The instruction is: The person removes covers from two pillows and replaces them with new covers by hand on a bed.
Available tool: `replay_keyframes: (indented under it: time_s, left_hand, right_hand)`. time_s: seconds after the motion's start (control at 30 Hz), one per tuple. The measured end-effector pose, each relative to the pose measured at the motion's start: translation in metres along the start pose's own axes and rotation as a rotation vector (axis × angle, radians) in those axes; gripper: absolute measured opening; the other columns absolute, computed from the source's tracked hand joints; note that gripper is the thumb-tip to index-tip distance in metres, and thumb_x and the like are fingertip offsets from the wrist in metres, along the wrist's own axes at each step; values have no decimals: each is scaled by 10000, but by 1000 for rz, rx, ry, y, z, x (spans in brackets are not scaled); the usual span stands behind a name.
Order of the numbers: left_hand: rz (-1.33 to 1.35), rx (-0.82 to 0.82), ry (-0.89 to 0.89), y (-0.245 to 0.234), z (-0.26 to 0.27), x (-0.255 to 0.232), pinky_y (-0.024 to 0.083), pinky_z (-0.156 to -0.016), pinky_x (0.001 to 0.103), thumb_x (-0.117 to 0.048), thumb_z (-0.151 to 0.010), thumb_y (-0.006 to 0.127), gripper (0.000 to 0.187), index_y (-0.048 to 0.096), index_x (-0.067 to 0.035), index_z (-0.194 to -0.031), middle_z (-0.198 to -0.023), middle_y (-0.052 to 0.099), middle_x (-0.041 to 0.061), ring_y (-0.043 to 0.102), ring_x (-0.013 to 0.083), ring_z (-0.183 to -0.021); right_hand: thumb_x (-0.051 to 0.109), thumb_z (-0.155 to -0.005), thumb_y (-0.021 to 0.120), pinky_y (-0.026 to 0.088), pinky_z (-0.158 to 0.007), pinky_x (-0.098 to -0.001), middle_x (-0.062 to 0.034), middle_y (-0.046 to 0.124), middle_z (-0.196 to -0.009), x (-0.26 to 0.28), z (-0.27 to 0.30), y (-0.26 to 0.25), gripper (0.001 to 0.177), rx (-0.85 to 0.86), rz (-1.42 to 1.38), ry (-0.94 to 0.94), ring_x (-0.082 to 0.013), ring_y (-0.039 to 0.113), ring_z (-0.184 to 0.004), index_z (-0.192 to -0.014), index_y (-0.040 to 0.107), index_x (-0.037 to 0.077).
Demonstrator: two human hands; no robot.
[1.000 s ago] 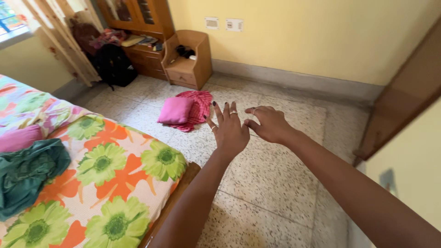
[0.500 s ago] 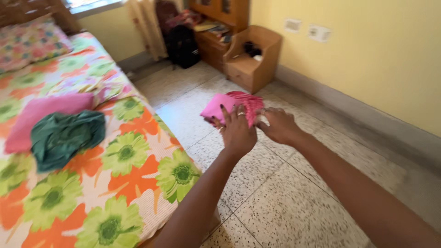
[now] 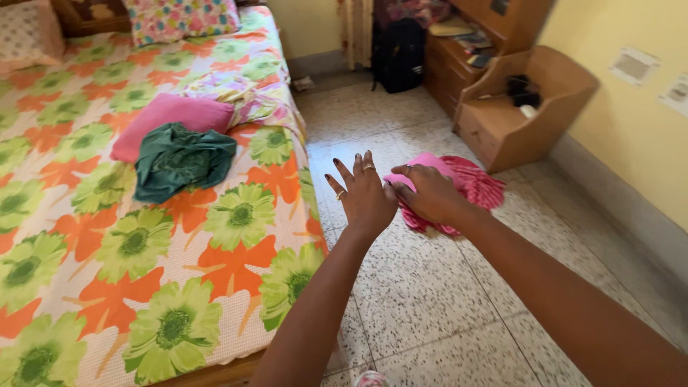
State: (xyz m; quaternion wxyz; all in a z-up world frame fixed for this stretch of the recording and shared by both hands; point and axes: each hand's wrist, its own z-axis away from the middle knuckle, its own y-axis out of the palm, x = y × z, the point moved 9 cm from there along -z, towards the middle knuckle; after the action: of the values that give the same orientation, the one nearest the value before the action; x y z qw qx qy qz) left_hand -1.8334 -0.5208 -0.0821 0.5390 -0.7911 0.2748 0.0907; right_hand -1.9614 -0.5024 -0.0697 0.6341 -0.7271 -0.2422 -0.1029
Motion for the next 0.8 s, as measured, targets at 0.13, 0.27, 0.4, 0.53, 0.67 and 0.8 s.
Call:
replay_keyframes:
  time_s: [0.13,0.27,0.4,0.53,0.67,0.8]
  left_hand:
    - [-20,-29,-75,17,-36,47,-68,-1170,720,-325,-893,625,797,309,25,-1535,-1604,314,232,16,522,-1534]
    - [-38,-59,-135,28,-97,84,-35,-1177,722,-296,-887,625,791,311,16,-1542,-1610,321,208,35,490,-1542]
    - [-54,-21,-210,31,-153,116,-29,-1157,746,-265,-879,631,792,299,12,-1543,-1612,301,196,16,489,-1536]
    - [-39,-72,-259,25,-196,142,-6,-1193,728,-269,-894,628,758,325,7,-1532,-1623,314,182,34,476,-1553]
    - [-24,-117,-288,16,-228,167,-23,-1163,728,-246,-880,626,793,292,15,-1550,-1617,287,200,8,482,-1537]
    - [-43,-121,-383,16,-244,209,-30,-1183,717,-237,-892,609,761,311,-6,-1552,-1623,296,186,7,471,-1548]
  right_hand:
    - [418,-958,585,456,-1023,-530,-153,669,-1271,2,-61,25,461,102,36,35,-340,595,-1244,-1376,621,227]
    - [410,-956,592,462,-1029,-517,-117,668,-1306,2,-137,34,446,61,47,-104,-331,589,-1249,-1361,618,224]
    - [408,-966,576,427,-1047,-542,-112,648,-1311,-3,-207,53,449,108,77,-102,-322,554,-1289,-1384,602,245]
    - [448,-978,558,427,-1074,-516,-126,647,-1320,-4,-258,65,474,99,-43,-152,-337,551,-1297,-1392,594,220]
    - [453,-981,554,417,-1070,-518,-130,644,-1317,7,-311,75,478,141,-54,-202,-346,537,-1310,-1391,591,210]
    - [449,-979,562,426,-1061,-522,-133,631,-1339,27,-359,103,475,208,-42,-252,-355,538,-1306,-1385,595,203]
